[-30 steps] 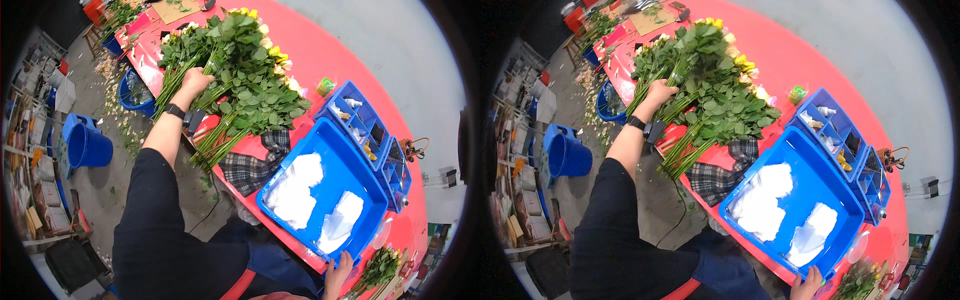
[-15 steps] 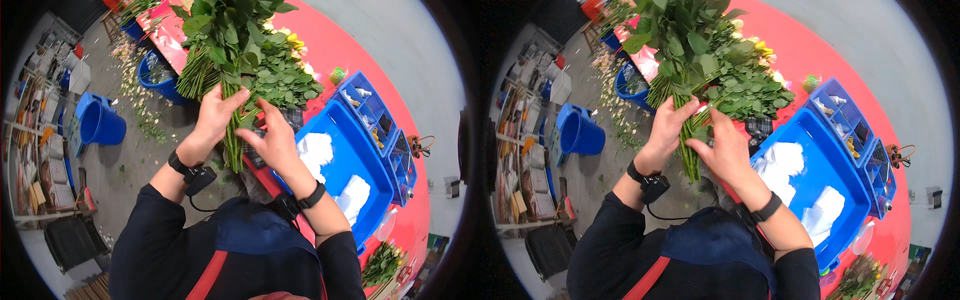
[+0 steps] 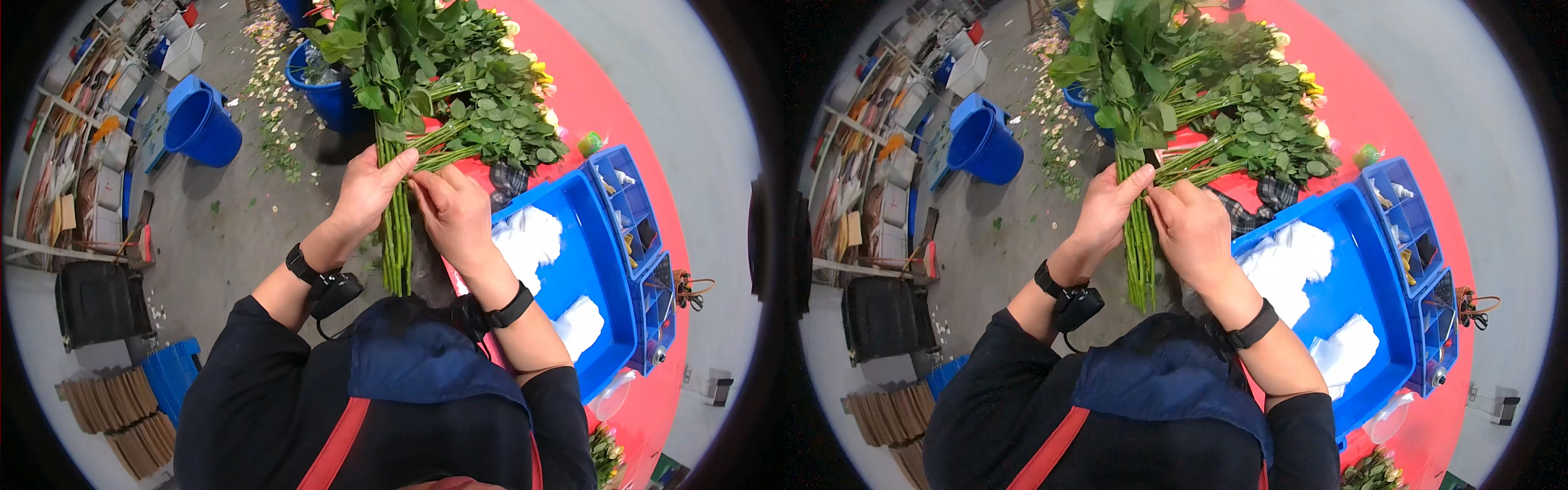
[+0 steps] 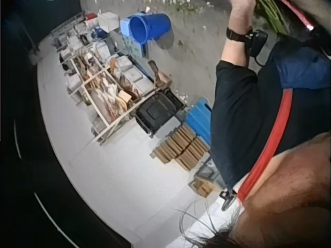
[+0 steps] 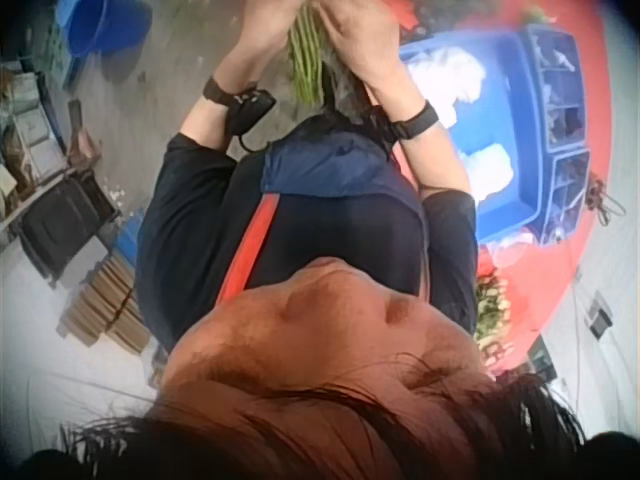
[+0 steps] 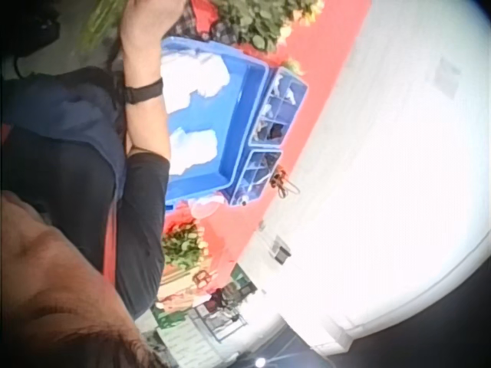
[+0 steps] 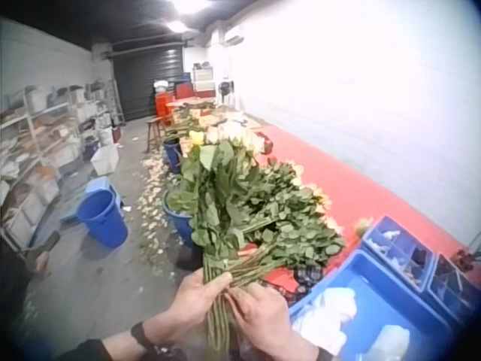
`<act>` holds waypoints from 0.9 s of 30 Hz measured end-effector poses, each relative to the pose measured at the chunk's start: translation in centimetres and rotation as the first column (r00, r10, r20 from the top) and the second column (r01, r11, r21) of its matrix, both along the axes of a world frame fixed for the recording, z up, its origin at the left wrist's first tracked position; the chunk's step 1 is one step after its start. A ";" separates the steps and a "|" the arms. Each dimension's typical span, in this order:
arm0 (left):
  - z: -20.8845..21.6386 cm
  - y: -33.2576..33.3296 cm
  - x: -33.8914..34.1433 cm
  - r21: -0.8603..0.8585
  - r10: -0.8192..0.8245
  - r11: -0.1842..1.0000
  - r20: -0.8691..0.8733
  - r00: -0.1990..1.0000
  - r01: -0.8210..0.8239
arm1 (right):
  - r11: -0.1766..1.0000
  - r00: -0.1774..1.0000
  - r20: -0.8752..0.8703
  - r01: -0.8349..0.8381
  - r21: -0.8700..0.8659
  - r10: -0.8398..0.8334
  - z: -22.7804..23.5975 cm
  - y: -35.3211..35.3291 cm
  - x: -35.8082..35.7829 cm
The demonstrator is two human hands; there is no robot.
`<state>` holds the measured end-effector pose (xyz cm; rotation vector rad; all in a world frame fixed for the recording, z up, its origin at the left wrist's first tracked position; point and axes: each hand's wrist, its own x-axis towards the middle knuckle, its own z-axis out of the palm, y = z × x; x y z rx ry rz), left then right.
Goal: Wrapping flower stems with wet absorbent towels and plastic sleeves to maintain hydration.
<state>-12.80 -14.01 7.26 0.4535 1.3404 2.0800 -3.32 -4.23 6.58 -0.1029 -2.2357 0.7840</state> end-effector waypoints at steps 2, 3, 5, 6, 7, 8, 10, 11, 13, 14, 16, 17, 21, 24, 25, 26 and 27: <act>-0.1 -0.7 0.5 -0.016 0.026 1.000 -0.027 0.999 -0.027 | 0.994 0.998 0.062 -0.004 0.109 -0.003 0.3 -0.5 0.5; -0.3 -1.1 0.7 -0.009 0.006 1.000 -0.034 0.999 -0.006 | 0.994 0.996 0.069 -0.054 0.096 0.048 0.3 -0.7 0.7; -0.5 -1.7 1.2 -0.021 0.013 1.000 -0.068 0.998 -0.015 | 0.989 0.993 0.093 -0.082 0.125 0.070 0.7 -1.6 1.8; -0.7 -1.9 1.5 -0.021 0.028 0.999 -0.065 0.998 -0.029 | 0.982 0.990 0.112 -0.100 0.158 0.083 0.9 -2.1 2.3; -0.8 -2.1 1.6 -0.020 0.031 0.999 -0.080 0.996 -0.033 | 0.984 0.991 0.096 -0.102 0.143 0.089 1.0 -2.3 2.7; -0.9 -2.2 1.7 -0.016 0.033 0.999 -0.095 0.995 -0.035 | 0.991 0.990 0.101 -0.108 0.083 0.100 1.2 -2.4 3.2; -0.7 -2.8 1.8 -0.069 -0.031 0.997 -0.142 0.989 0.021 | 0.989 0.990 0.080 -0.124 0.079 0.118 1.4 -2.6 4.4; -0.9 -2.9 2.1 -0.006 -0.011 1.000 -0.175 0.985 0.010 | 0.988 0.986 0.082 -0.148 0.041 0.144 1.5 -2.8 5.0; -1.1 -2.9 2.6 -0.027 0.040 0.999 -0.212 0.976 -0.047 | 0.982 0.976 0.105 -0.189 -0.002 0.188 1.9 -3.5 6.0; -1.2 -2.9 1.8 -0.022 0.044 0.999 -0.209 0.977 -0.049 | 0.977 0.969 0.118 -0.213 -0.033 0.215 2.0 -3.9 6.9; -1.3 -3.3 -1.2 -0.035 0.232 0.969 -0.222 0.947 -0.245 | 0.924 0.917 0.154 -0.379 0.047 0.368 2.2 -5.7 9.0; -0.3 -3.7 -2.2 -0.011 0.193 0.979 -0.241 0.951 -0.202 | 0.918 0.876 0.277 -0.385 -0.091 0.395 2.3 -5.7 10.0; 0.5 -7.3 -6.4 0.052 0.030 0.998 -0.212 0.977 -0.020 | 0.827 0.829 0.304 -0.291 -0.480 0.469 0.7 -2.6 6.9; 0.8 -9.5 -6.8 0.343 -0.184 0.922 -0.019 0.983 0.179 | 0.836 0.897 0.261 -0.182 -0.518 0.358 -1.5 -2.0 3.4; 0.4 -9.8 -6.6 0.338 -0.184 0.924 -0.017 0.983 0.179 | 0.843 0.895 0.228 -0.237 -0.483 0.383 -1.6 -2.7 2.0; -0.2 -9.3 -6.1 0.429 -0.236 0.877 -0.003 0.972 0.215 | 0.800 0.889 0.132 -0.319 -0.508 0.438 -2.3 -3.7 0.8; -0.6 -8.9 -5.7 0.518 -0.288 0.820 0.006 0.958 0.243 | 0.707 0.811 0.223 -0.295 -0.642 0.541 -1.6 -4.5 -0.1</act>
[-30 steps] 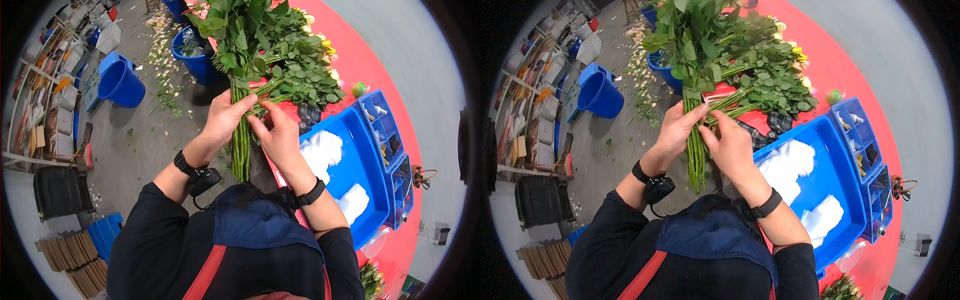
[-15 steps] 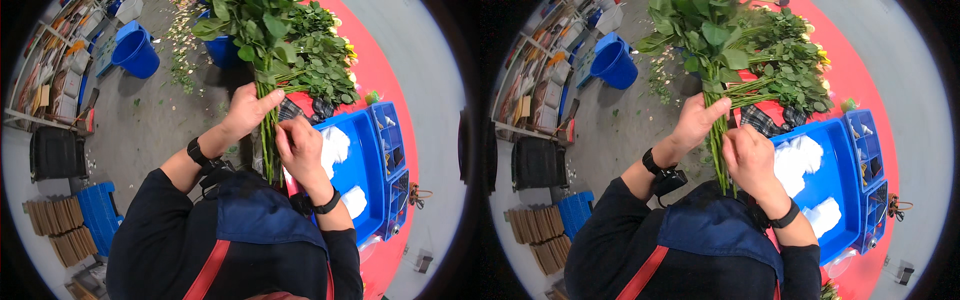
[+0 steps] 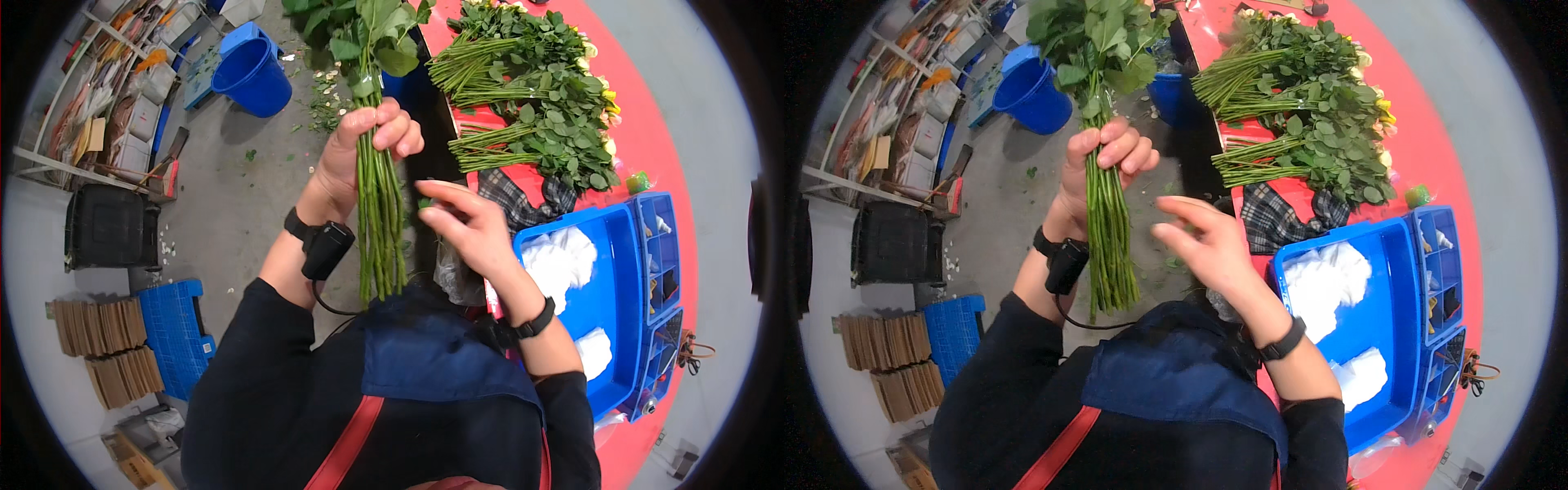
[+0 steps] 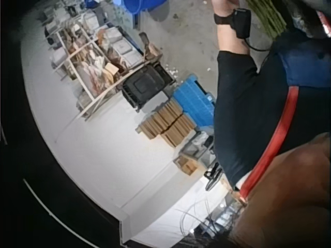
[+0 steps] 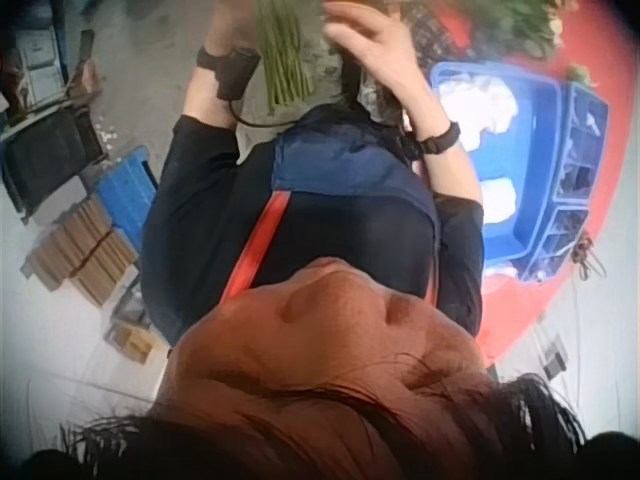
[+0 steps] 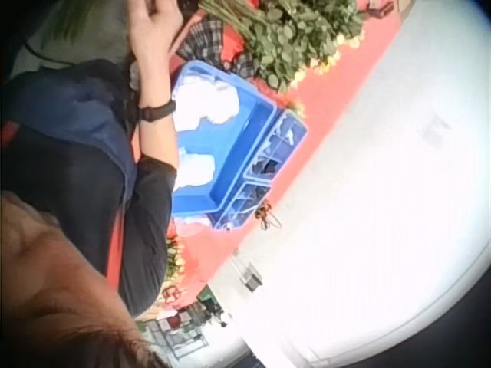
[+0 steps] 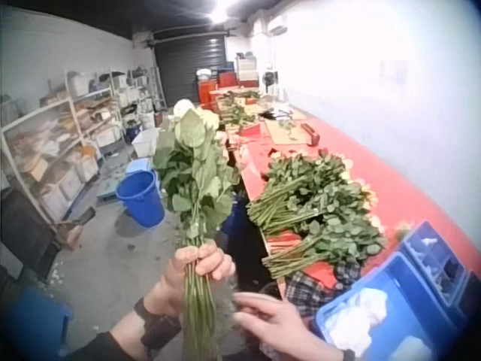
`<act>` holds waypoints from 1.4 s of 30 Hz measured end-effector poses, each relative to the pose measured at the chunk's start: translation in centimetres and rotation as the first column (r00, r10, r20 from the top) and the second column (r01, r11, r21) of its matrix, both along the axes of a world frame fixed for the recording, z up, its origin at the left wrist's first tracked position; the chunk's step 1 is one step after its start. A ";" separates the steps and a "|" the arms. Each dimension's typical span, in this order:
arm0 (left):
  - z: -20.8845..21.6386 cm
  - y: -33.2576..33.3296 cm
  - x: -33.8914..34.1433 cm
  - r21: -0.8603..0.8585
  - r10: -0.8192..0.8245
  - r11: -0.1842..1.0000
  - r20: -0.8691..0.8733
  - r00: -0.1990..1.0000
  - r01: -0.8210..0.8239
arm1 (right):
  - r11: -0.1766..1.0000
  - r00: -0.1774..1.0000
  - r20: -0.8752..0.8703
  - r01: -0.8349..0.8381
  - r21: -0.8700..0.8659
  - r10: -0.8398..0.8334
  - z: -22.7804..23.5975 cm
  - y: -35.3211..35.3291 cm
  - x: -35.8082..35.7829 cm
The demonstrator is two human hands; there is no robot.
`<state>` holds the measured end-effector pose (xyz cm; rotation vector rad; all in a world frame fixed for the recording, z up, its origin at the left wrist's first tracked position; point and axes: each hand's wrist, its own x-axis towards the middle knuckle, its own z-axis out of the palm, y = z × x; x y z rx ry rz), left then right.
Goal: Wrapping flower stems with wet absorbent towels and plastic sleeves to maintain hydration.
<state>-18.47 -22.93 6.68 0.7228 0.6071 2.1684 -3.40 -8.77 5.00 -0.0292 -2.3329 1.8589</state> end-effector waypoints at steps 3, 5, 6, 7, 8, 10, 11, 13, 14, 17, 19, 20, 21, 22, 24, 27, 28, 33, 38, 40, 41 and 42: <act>-0.9 0.2 0.6 0.027 0.009 1.000 0.035 0.999 -0.010 | 0.906 0.977 0.132 -0.102 -0.411 0.170 0.8 -2.5 -1.9; -1.3 -0.1 0.4 0.052 0.001 0.999 0.057 0.998 -0.004 | 0.741 0.970 0.093 -0.108 -0.663 0.224 0.4 -2.8 -2.3; -1.5 -0.3 0.3 0.082 -0.006 0.997 0.079 0.997 0.000 | 0.817 0.960 0.134 -0.131 -0.561 0.246 0.0 -2.5 -2.2; -1.6 -0.5 0.2 0.081 -0.003 0.997 0.084 0.996 -0.004 | 0.879 0.948 0.179 -0.158 -0.451 0.262 -0.3 -2.1 -2.2; -1.8 -0.6 0.0 0.006 0.015 1.000 0.046 0.999 -0.015 | 0.929 0.954 0.189 -0.158 -0.336 0.231 -0.2 -1.7 -2.2; -2.3 -0.9 -0.8 0.010 0.036 0.999 0.028 0.999 -0.036 | 0.961 0.961 0.048 -0.269 -0.059 0.272 -2.0 -0.9 -1.5; -2.0 -1.0 -1.4 0.008 0.025 1.000 0.033 0.999 -0.026 | 0.921 0.938 -0.081 -0.309 0.236 0.336 -3.0 -0.6 -0.8; -0.6 -1.4 -2.4 -0.109 0.161 0.983 0.094 0.983 -0.150 | 0.878 0.934 -0.056 -0.310 0.365 0.353 -4.7 -0.3 1.0; -0.4 -1.3 -2.5 -0.228 0.255 0.944 0.050 0.966 -0.238 | 0.877 0.972 -0.094 -0.150 0.457 0.215 -5.2 -0.5 1.6; -2.2 -1.7 -3.2 -0.442 0.367 0.792 -0.207 0.907 -0.421 | 0.946 0.990 -0.109 0.120 0.300 -0.090 -5.6 0.9 1.2; -3.4 -1.3 -2.0 -0.462 0.400 0.749 -0.256 0.880 -0.475 | 0.956 0.981 0.180 -0.015 -0.293 0.071 -3.7 1.4 0.9; -3.8 -0.5 -1.1 -0.460 0.465 0.696 -0.296 0.834 -0.551 | 0.960 0.966 0.233 -0.050 -0.275 0.117 -2.4 0.8 1.1; -3.9 0.2 0.1 -0.453 0.522 0.640 -0.336 0.784 -0.620 | 0.962 0.945 0.286 -0.081 -0.261 0.157 -1.6 0.2 1.4; -3.8 0.6 1.2 -0.457 0.498 0.659 -0.332 0.801 -0.598 | 0.962 0.944 0.261 -0.144 -0.233 0.204 -2.6 0.1 1.6; -2.7 1.2 3.4 -0.494 0.447 0.683 -0.301 0.843 -0.538 | 0.995 0.922 0.380 -0.051 -0.088 0.080 -3.4 0.1 2.8; -3.0 -2.7 3.1 -0.840 -0.300 0.356 -0.518 0.801 -0.410 | 0.962 0.973 0.189 0.079 0.261 -0.131 -4.5 1.4 5.9; -1.1 -2.1 5.3 -0.833 -0.465 0.250 -0.551 0.693 -0.494 | 0.910 0.981 0.104 0.111 0.400 -0.165 -4.8 2.1 7.0; 2.7 3.9 11.8 -0.160 -0.373 0.803 -0.887 -0.273 -0.574 | 0.755 0.969 0.083 0.127 0.644 -0.234 -4.5 3.5 12.3; -3.0 10.7 14.9 -0.973 -0.973 0.231 -0.230 -0.031 -0.015 | 0.692 0.967 0.129 0.060 0.719 -0.218 -5.4 3.3 17.7; -5.3 11.8 16.7 -0.979 -0.990 -0.139 0.143 0.017 0.147 | 0.755 0.960 0.033 0.198 0.625 -0.280 -6.9 3.8 19.9; -5.7 12.4 18.3 -0.983 -0.990 -0.094 0.109 0.088 0.157 | 0.753 0.950 0.041 0.218 0.621 -0.308 -7.2 4.5 21.2; -6.1 12.5 19.6 -0.986 -0.981 -0.047 0.076 0.179 0.159 | 0.699 0.877 -0.116 0.446 0.559 -0.467 -7.4 5.6 23.0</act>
